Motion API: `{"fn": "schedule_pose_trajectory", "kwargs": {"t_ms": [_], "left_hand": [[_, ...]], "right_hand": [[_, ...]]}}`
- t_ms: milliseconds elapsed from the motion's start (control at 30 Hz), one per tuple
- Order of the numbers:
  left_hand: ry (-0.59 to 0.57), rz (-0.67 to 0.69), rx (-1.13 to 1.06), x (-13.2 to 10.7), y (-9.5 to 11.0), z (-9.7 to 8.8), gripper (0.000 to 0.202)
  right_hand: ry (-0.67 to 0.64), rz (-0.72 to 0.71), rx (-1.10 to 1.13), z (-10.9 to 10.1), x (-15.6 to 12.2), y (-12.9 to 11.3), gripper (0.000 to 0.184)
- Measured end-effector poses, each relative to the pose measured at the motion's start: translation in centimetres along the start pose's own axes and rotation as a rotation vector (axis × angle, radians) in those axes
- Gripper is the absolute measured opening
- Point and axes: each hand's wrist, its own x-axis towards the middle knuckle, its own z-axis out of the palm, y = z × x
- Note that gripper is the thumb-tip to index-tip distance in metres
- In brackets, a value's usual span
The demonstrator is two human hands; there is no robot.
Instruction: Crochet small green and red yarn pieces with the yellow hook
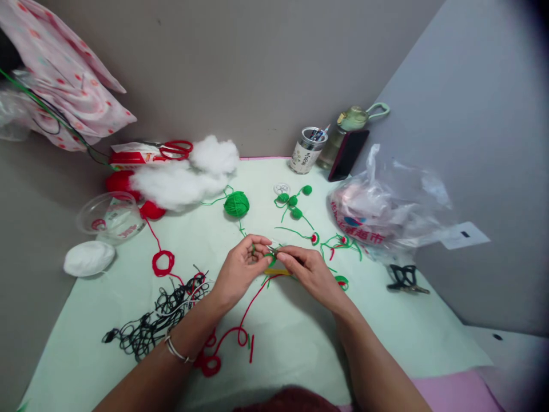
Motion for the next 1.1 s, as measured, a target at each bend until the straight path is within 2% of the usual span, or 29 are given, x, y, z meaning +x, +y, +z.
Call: {"fn": "schedule_pose_trajectory", "kwargs": {"t_ms": [133, 200, 300, 333, 367, 500, 567, 800, 1000, 1100], "left_hand": [[-0.012, -0.009, 0.020, -0.1, 0.0, 0.0, 0.028], [-0.004, -0.009, 0.018, -0.1, -0.1, -0.2, 0.027], [0.015, -0.005, 0.009, 0.1, -0.4, -0.4, 0.026], [0.020, -0.002, 0.005, 0.1, -0.5, -0.4, 0.026], [0.022, 0.001, 0.000, 0.1, -0.5, -0.4, 0.025], [0.007, 0.014, -0.022, 0.2, -0.5, -0.3, 0.023], [-0.007, 0.009, -0.034, 0.2, -0.5, -0.3, 0.024], [-0.045, -0.018, -0.045, 0.2, -0.8, -0.5, 0.022], [0.120, 0.050, -0.059, 0.5, -0.2, -1.1, 0.013], [0.140, 0.062, -0.079, 0.5, 0.3, -1.3, 0.016]], "right_hand": [[0.051, 0.057, -0.016, -0.1, 0.2, 1.0, 0.037], [0.143, 0.070, -0.083, -0.1, 0.4, 1.6, 0.033], [0.345, -0.047, -0.166, 0.1, 0.5, 1.9, 0.026], [0.374, -0.091, -0.152, 0.2, 0.5, 1.8, 0.024], [0.356, -0.117, -0.109, 0.3, 0.5, 1.6, 0.022], [0.082, -0.102, 0.112, 0.7, 0.2, 0.6, 0.012], [0.034, -0.098, 0.155, 0.8, 0.0, 0.3, 0.013], [0.117, -0.014, 0.191, 1.1, 0.2, 0.5, 0.012], [0.171, 0.039, 0.200, 0.7, 1.1, 1.8, 0.022], [0.221, 0.019, 0.051, 0.3, 1.2, 2.6, 0.033]]}}
